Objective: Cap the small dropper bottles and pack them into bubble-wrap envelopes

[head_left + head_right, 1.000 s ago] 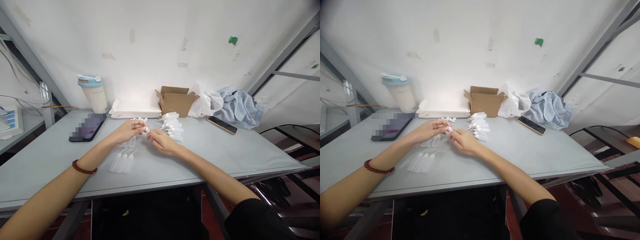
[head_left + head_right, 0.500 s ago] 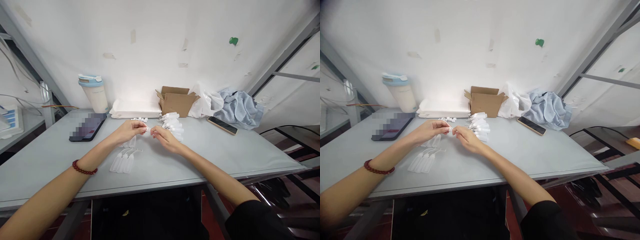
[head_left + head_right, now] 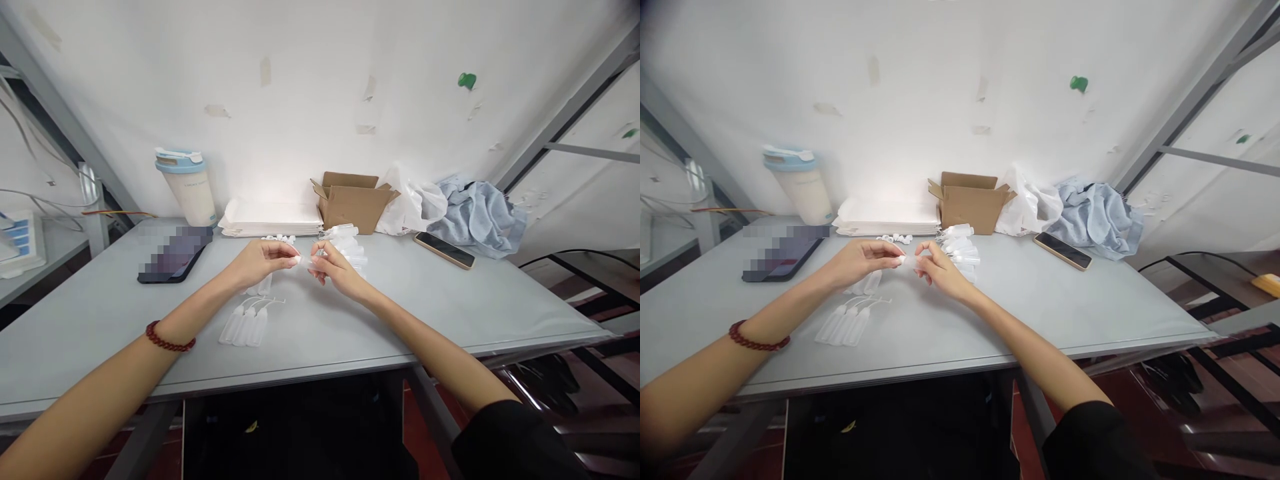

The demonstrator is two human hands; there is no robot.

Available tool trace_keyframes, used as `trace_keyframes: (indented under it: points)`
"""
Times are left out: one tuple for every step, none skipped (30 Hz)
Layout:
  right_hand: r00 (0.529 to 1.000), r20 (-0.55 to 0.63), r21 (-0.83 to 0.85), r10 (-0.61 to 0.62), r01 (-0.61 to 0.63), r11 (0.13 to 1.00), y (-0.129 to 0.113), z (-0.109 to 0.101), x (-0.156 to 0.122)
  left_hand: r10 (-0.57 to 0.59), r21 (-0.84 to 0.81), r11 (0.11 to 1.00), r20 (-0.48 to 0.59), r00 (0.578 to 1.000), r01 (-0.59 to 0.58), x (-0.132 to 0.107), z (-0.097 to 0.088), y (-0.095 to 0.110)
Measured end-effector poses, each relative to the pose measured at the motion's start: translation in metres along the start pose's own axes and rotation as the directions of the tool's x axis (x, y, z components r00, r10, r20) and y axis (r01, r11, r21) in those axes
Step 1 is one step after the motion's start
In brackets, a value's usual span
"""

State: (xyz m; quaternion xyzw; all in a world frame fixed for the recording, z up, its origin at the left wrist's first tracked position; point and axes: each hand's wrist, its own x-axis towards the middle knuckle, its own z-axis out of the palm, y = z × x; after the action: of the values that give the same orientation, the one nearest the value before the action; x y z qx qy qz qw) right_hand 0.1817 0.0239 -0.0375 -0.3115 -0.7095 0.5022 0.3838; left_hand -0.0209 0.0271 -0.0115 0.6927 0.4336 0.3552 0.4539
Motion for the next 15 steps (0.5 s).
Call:
trace_keyframes:
  points:
    - [1.000, 0.000, -0.002, 0.002, -0.002, 1.000, -0.0007, 0.0003, -0.0003, -0.017, -0.014, 1.000, 0.004, 1.000, 0.017, -0.0001, -0.0003, 0.0002]
    - [1.000, 0.002, -0.011, 0.001, -0.001, 1.000, -0.0012, 0.0007, -0.0008, -0.034, -0.036, 0.999, 0.017, 0.999, 0.035, -0.0003, -0.0006, 0.0005]
    - [1.000, 0.004, -0.022, -0.003, 0.003, 1.000, -0.0017, 0.0012, -0.0013, -0.051, -0.065, 0.996, 0.038, 0.998, 0.054, -0.0006, -0.0007, 0.0009]
    - [1.000, 0.009, -0.035, -0.008, 0.008, 0.999, -0.0019, 0.0016, -0.0019, -0.067, -0.100, 0.992, 0.061, 0.996, 0.073, -0.0009, -0.0008, 0.0013]
    - [1.000, 0.014, -0.048, -0.012, 0.013, 0.999, -0.0020, 0.0020, -0.0025, -0.085, -0.136, 0.986, 0.082, 0.993, 0.096, -0.0012, -0.0007, 0.0017]
    - [1.000, 0.017, -0.060, -0.015, 0.016, 0.998, -0.0020, 0.0022, -0.0031, -0.108, -0.168, 0.978, 0.102, 0.989, 0.124, -0.0016, -0.0005, 0.0022]
    - [1.000, 0.018, -0.070, -0.017, 0.018, 0.997, -0.0019, 0.0024, -0.0035, -0.138, -0.194, 0.968, 0.125, 0.982, 0.161, -0.0020, -0.0002, 0.0025]
    - [1.000, 0.018, -0.078, -0.017, 0.018, 0.997, -0.0018, 0.0025, -0.0039, -0.174, -0.212, 0.956, 0.153, 0.973, 0.204, -0.0025, 0.0001, 0.0028]
    - [1.000, 0.018, -0.084, -0.016, 0.018, 0.996, -0.0017, 0.0025, -0.0041, -0.211, -0.221, 0.943, 0.184, 0.960, 0.249, -0.0029, 0.0004, 0.0030]
    - [1.000, 0.019, -0.086, -0.016, 0.018, 0.996, -0.0016, 0.0024, -0.0043, -0.241, -0.224, 0.931, 0.215, 0.946, 0.288, -0.0033, 0.0006, 0.0031]
    - [1.000, 0.021, -0.085, -0.018, 0.019, 0.996, -0.0014, 0.0024, -0.0044, -0.261, -0.222, 0.923, 0.239, 0.935, 0.314, -0.0037, 0.0008, 0.0030]
    - [1.000, 0.025, -0.080, -0.019, 0.021, 0.997, -0.0013, 0.0024, -0.0044, -0.267, -0.220, 0.920, 0.254, 0.930, 0.324, -0.0040, 0.0008, 0.0029]
    - [0.999, 0.028, -0.074, -0.020, 0.022, 0.997, -0.0011, 0.0024, -0.0044, -0.260, -0.216, 0.923, 0.259, 0.930, 0.318, -0.0043, 0.0007, 0.0027]
    - [0.999, 0.032, -0.066, -0.019, 0.021, 0.998, -0.0009, 0.0025, -0.0043, -0.246, -0.208, 0.931, 0.255, 0.935, 0.301, -0.0046, 0.0006, 0.0026]
    - [0.999, 0.033, -0.059, -0.016, 0.018, 0.998, -0.0008, 0.0025, -0.0043, -0.227, -0.193, 0.941, 0.248, 0.942, 0.277, -0.0049, 0.0005, 0.0025]
